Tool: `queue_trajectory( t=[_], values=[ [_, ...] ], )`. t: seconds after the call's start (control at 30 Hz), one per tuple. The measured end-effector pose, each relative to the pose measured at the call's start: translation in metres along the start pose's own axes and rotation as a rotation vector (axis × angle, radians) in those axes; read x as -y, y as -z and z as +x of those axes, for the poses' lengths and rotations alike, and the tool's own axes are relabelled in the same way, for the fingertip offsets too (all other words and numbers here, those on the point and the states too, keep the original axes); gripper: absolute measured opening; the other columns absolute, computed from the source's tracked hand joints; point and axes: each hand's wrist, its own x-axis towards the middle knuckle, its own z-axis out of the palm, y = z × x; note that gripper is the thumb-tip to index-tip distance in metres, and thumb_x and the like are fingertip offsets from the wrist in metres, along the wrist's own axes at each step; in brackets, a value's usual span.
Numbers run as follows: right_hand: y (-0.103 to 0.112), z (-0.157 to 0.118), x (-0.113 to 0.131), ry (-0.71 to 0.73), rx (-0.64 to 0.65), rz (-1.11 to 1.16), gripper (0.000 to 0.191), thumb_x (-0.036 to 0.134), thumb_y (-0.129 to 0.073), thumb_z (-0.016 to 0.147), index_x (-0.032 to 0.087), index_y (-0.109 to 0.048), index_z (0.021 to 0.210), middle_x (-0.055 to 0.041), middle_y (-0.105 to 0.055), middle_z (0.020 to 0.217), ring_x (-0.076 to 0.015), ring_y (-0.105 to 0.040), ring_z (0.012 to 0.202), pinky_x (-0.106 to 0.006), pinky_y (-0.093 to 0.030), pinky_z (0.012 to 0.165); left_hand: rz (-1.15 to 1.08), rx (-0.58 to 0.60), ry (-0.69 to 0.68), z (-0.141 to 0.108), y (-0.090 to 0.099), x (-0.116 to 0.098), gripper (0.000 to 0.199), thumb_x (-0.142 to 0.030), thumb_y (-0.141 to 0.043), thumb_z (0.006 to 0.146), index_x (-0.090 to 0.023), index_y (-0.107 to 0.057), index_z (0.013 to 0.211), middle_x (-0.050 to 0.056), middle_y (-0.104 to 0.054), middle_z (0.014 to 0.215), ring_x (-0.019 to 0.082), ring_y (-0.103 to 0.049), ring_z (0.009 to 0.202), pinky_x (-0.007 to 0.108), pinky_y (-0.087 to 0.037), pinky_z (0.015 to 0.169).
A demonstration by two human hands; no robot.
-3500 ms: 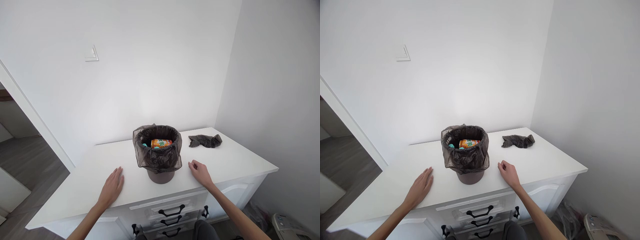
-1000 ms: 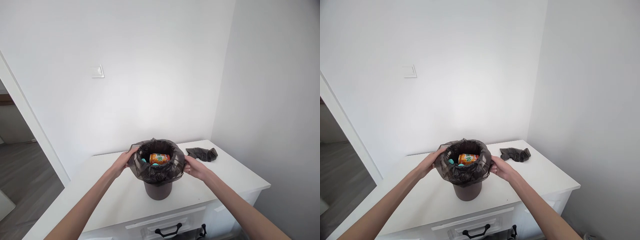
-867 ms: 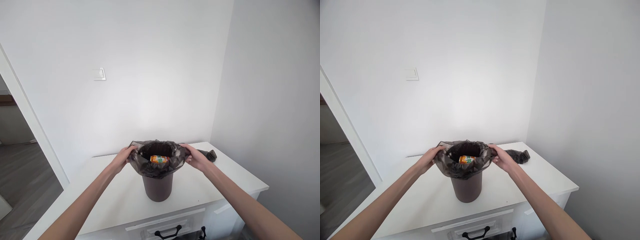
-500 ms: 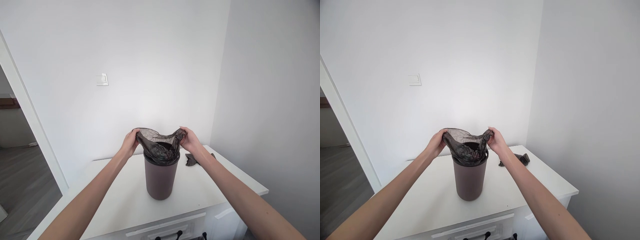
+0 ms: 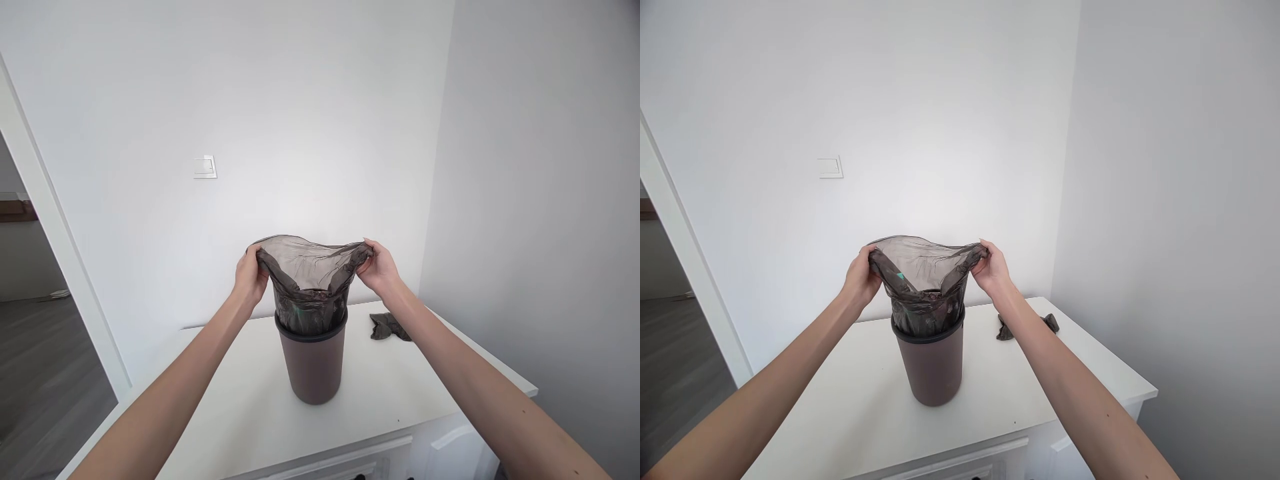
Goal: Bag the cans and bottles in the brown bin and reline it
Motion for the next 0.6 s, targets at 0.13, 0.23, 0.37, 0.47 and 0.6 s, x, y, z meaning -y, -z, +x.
queue_trajectory(
  t=[0.13, 0.23, 0.37, 0.47, 0.6],
  values=[
    [-0.010, 0.002, 0.004, 0.010, -0.002, 0.009, 0.031, 0.016, -0.073, 0.083, 0.024, -0.046, 0.068, 0.0082, -0.060, 0.054, -0.0102, -0.059, 0.047, -0.020, -0.054, 0.049, -0.002, 0.010, -0.029, 0.000, -0.011, -0.009, 0.012, -0.015, -0.070, 0.076, -0.017, -0.061, 0.070, -0.004, -0.056, 0.063, 0.008, -0.050, 0.054, 0.020, -0.041, 0.047],
    [-0.020, 0.003, 0.009, 0.037, 0.017, 0.038, 0.029, 0.014, -0.069, 0.084, 0.024, -0.047, 0.068, 0.0082, -0.059, 0.052, -0.0094, -0.058, 0.046, -0.019, -0.054, 0.048, -0.009, 0.018, -0.067, 0.002, -0.020, -0.018, 0.017, -0.016, -0.073, 0.077, -0.018, -0.059, 0.068, -0.006, -0.052, 0.060, 0.008, -0.047, 0.052, 0.020, -0.040, 0.047],
    [-0.041, 0.006, 0.025, 0.095, 0.087, 0.058, 0.020, 0.011, -0.062, 0.087, 0.021, -0.054, 0.072, 0.0058, -0.065, 0.060, -0.0085, -0.061, 0.051, -0.018, -0.054, 0.052, -0.016, 0.039, -0.142, 0.007, -0.036, -0.045, 0.017, -0.017, -0.074, 0.079, -0.018, -0.060, 0.070, -0.006, -0.054, 0.063, 0.009, -0.050, 0.056, 0.020, -0.042, 0.050],
    [-0.062, 0.001, 0.040, 0.143, 0.169, 0.019, 0.014, 0.014, -0.062, 0.088, 0.021, -0.057, 0.076, 0.0054, -0.067, 0.064, -0.0090, -0.062, 0.054, -0.019, -0.055, 0.052, -0.027, 0.039, -0.277, 0.009, -0.046, -0.077, 0.013, -0.017, -0.071, 0.084, -0.018, -0.061, 0.076, -0.004, -0.058, 0.070, 0.010, -0.054, 0.064, 0.020, -0.046, 0.057],
    [-0.098, -0.021, 0.055, 0.163, 0.318, -0.053, 0.011, 0.016, -0.064, 0.088, 0.021, -0.059, 0.079, 0.0048, -0.069, 0.069, -0.0103, -0.065, 0.061, -0.021, -0.059, 0.056, 0.051, 0.033, -0.649, -0.003, -0.048, -0.131, 0.015, -0.012, -0.065, 0.089, -0.017, -0.055, 0.079, -0.004, -0.054, 0.073, 0.009, -0.050, 0.068, 0.020, -0.046, 0.065]
  ],
)
